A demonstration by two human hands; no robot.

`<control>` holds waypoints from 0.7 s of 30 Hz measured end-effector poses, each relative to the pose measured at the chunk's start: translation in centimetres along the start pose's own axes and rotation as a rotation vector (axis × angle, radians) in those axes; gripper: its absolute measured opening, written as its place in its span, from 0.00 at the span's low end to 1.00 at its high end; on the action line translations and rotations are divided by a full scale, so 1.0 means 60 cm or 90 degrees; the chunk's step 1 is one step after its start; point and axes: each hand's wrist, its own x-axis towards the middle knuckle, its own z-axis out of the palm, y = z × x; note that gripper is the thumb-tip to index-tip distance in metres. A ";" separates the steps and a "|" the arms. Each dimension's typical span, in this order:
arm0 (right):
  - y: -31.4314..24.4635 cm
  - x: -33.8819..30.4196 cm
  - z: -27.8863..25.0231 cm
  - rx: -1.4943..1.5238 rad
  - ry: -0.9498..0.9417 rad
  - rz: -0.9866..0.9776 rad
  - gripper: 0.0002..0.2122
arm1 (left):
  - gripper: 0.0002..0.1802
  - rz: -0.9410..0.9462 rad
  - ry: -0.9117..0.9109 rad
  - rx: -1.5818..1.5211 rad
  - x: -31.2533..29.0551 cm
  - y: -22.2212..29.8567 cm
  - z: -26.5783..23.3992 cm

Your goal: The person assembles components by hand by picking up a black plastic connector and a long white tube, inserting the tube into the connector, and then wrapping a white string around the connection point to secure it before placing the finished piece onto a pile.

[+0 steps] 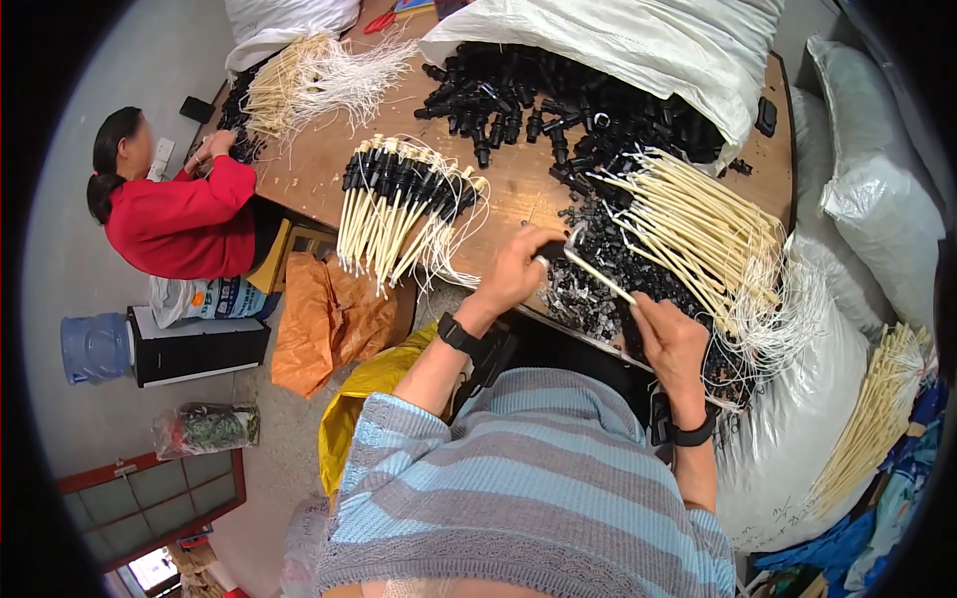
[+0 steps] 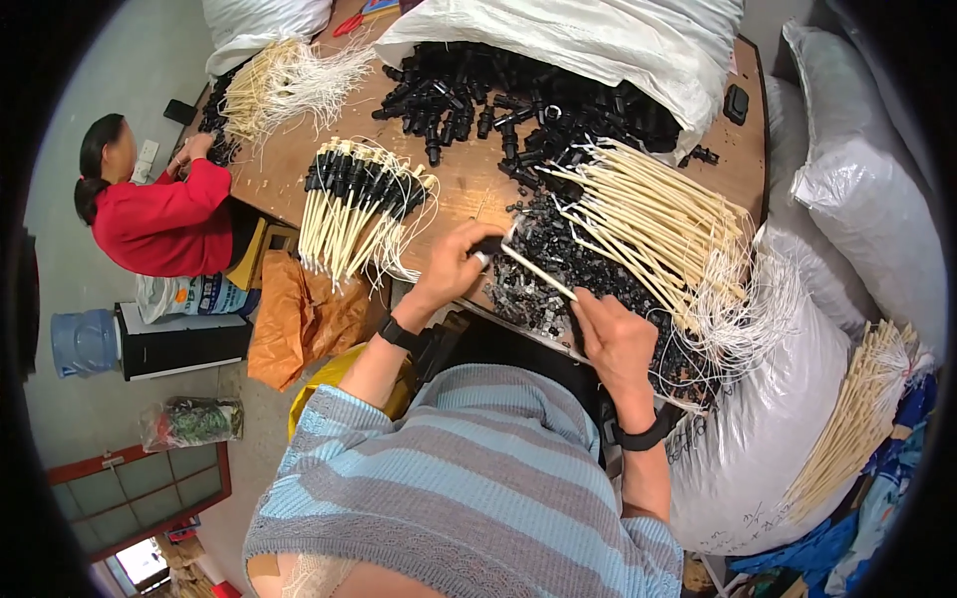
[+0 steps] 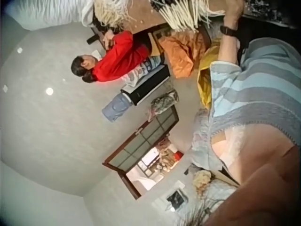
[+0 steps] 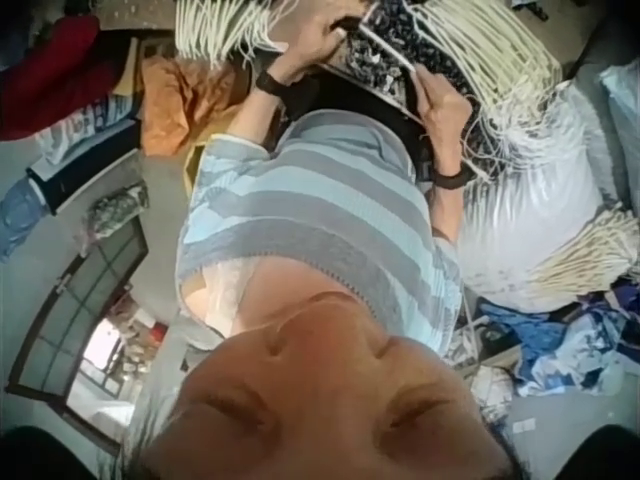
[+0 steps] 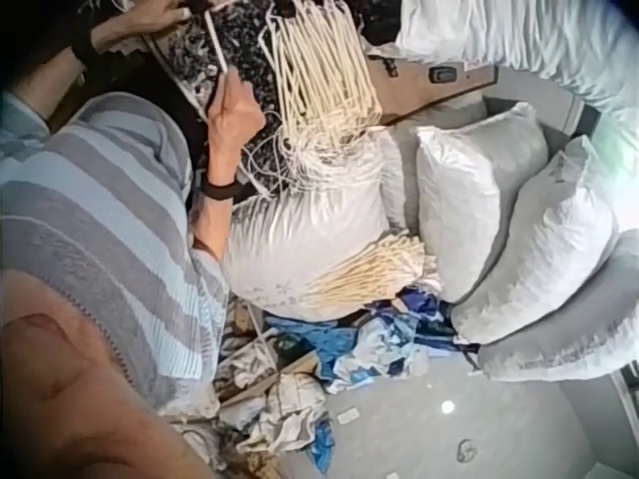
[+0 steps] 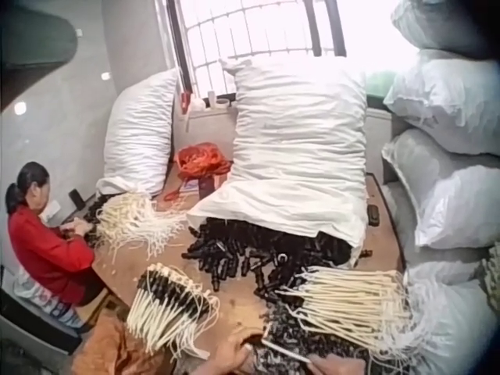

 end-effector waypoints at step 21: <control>-0.014 0.031 -0.017 0.606 -0.220 0.258 0.08 | 0.10 -0.187 0.003 0.103 -0.023 0.001 0.011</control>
